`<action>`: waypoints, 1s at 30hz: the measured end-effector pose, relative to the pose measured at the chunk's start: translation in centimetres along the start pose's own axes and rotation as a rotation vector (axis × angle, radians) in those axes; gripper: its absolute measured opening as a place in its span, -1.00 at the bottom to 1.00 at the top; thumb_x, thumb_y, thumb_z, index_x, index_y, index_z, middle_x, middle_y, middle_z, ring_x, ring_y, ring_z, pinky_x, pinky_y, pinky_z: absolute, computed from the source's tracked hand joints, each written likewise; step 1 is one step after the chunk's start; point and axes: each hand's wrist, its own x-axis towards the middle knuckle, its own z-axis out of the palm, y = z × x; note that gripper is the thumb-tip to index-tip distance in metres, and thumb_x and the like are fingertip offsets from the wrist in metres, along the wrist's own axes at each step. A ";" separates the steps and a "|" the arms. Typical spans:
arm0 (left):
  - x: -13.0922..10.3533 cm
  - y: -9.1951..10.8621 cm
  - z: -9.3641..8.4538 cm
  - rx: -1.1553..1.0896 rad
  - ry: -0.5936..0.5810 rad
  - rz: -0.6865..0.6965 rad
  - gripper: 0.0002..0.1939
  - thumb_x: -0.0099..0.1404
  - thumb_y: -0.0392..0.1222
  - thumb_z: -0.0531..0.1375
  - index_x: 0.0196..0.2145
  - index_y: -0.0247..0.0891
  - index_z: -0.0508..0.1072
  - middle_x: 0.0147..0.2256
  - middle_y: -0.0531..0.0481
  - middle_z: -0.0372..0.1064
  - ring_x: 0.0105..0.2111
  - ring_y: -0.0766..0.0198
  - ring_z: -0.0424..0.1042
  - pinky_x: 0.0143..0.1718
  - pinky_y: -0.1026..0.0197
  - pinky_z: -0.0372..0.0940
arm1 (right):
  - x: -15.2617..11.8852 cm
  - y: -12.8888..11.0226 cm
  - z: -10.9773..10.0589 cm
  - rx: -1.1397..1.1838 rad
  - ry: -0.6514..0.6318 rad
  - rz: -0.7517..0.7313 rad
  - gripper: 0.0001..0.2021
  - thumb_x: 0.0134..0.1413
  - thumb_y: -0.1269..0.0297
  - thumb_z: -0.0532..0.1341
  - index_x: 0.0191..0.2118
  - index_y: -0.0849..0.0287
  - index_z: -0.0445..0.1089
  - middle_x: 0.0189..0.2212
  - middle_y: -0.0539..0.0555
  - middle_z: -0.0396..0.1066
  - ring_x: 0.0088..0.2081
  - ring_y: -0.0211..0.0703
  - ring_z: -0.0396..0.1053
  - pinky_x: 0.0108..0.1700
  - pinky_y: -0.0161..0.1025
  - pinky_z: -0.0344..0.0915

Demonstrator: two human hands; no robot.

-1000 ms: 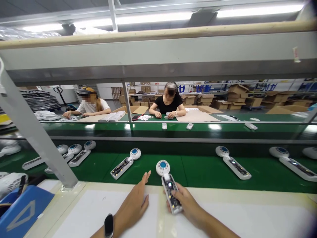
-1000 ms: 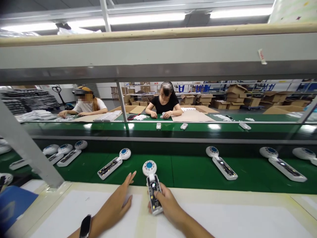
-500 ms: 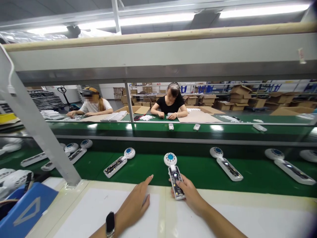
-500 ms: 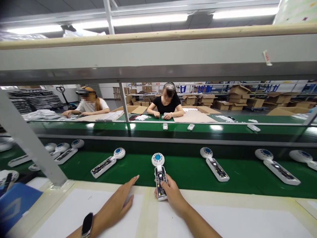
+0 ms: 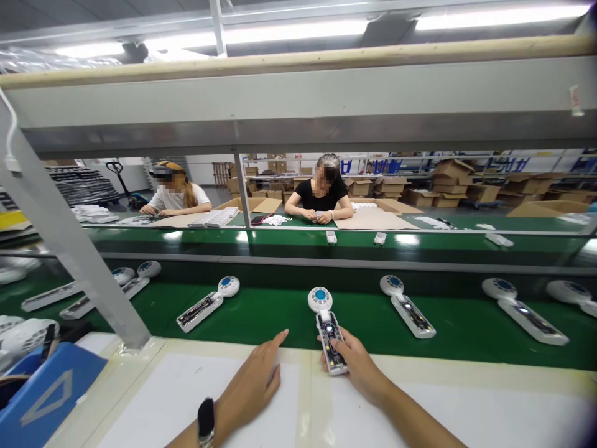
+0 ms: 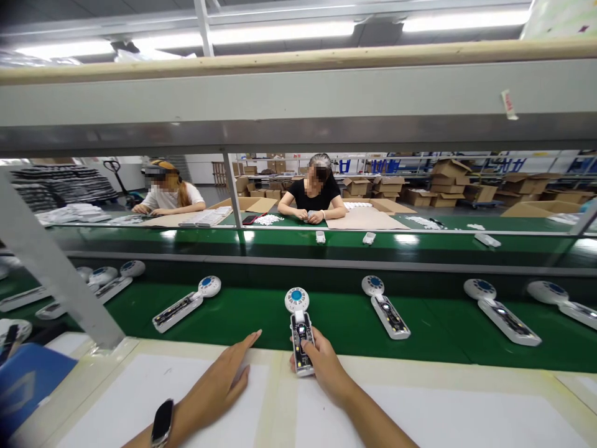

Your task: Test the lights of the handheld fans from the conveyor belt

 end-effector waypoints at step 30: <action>0.1 -0.5 0.5 0.070 -0.002 0.070 -0.60 0.23 -0.34 -0.05 0.04 -0.27 0.20 0.04 -0.14 0.25 0.02 0.13 0.27 0.02 -0.01 0.26 | 4.1 -3.3 -10.1 -1.034 0.840 -0.183 -0.63 -0.21 0.11 0.17 -0.29 0.31 0.35 -0.33 0.35 0.33 -0.20 0.33 0.27 -0.18 0.11 0.12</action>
